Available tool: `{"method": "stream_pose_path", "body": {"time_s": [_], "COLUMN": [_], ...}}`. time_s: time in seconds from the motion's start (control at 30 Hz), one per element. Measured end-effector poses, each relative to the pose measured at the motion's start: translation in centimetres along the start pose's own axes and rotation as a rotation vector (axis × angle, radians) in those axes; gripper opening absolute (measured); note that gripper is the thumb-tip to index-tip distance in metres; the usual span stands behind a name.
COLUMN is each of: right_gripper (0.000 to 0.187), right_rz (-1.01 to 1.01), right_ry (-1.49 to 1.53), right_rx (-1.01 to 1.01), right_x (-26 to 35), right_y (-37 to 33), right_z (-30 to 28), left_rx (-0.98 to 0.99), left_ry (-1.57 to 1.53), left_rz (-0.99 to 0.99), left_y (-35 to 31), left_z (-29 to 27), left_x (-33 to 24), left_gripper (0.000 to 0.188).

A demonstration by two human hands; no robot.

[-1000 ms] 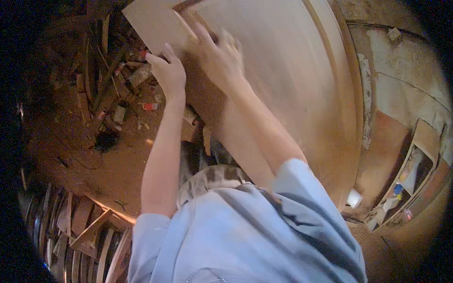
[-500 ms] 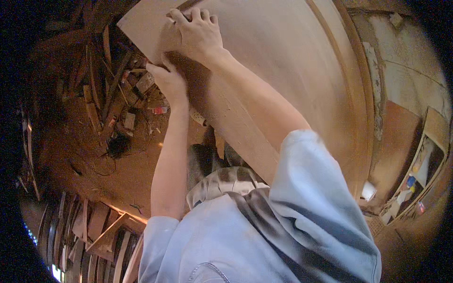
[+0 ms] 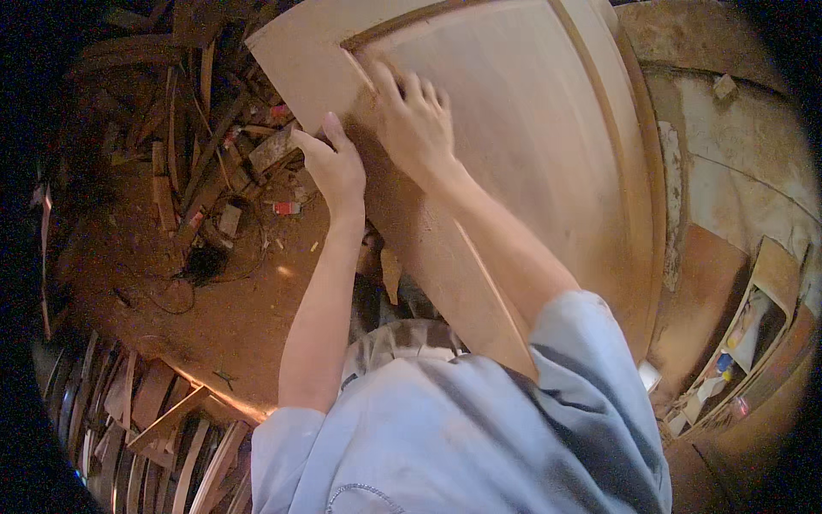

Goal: The person sands the surface and recessed panels of a wooden door using a sanding block, moving the block back and forth across the grain.

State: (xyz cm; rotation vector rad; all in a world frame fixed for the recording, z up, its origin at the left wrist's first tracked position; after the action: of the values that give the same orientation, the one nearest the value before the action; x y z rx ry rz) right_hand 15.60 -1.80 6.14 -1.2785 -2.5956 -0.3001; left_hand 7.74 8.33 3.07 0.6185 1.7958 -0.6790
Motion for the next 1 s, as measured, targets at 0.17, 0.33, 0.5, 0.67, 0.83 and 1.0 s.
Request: {"method": "stream_pose_path", "body": {"time_s": [0.17, 0.33, 0.5, 0.67, 0.83, 1.0], "right_gripper": [0.056, 0.053, 0.051, 0.051, 0.061, 0.067], "right_rz": [-0.022, 0.077, 0.076, -0.087, 0.014, 0.147], "right_ry": [-0.064, -0.025, -0.065, -0.117, -0.021, -0.083], "right_rx": [-0.012, 0.076, 0.107, -0.106, -0.016, 0.123], "right_x": [0.1, -0.9, -1.6, 0.3, -0.5, -1.9], "right_y": [5.1, -8.6, -9.7, 4.8, 4.1, -13.2], "right_z": [0.9, -2.2, -2.5, 1.4, 0.6, -2.8], "left_rx": [0.014, -0.016, 0.055, 0.039, 0.088, 0.061], "left_ry": [0.03, 0.059, -0.018, 0.141, 0.068, 0.046], "left_rz": [0.019, -0.004, -0.131, 0.009, 0.03, -0.097], "left_y": [0.0, -0.2, -0.2, 0.0, -0.2, -0.3], "left_z": [0.3, -0.2, 0.6, 0.0, 1.1, 0.0], "left_x": [-0.1, 0.0, 0.4, -0.6, -1.3, -0.7], "left_gripper": [0.047, 0.052, 0.048, 0.05, 0.052, 0.053]}}
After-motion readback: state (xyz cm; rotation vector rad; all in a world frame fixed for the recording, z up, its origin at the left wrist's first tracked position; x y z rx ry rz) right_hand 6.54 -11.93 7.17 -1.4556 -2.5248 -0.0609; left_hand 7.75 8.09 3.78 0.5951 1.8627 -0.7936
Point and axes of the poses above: each hand's wrist, its own y-axis towards the middle knuckle, its own z-axis out of the palm, x = y × z, the point moved 4 cm from there along y, towards the middle knuckle, and after that the axes turned 8 degrees about x, right-handed, at the moved point
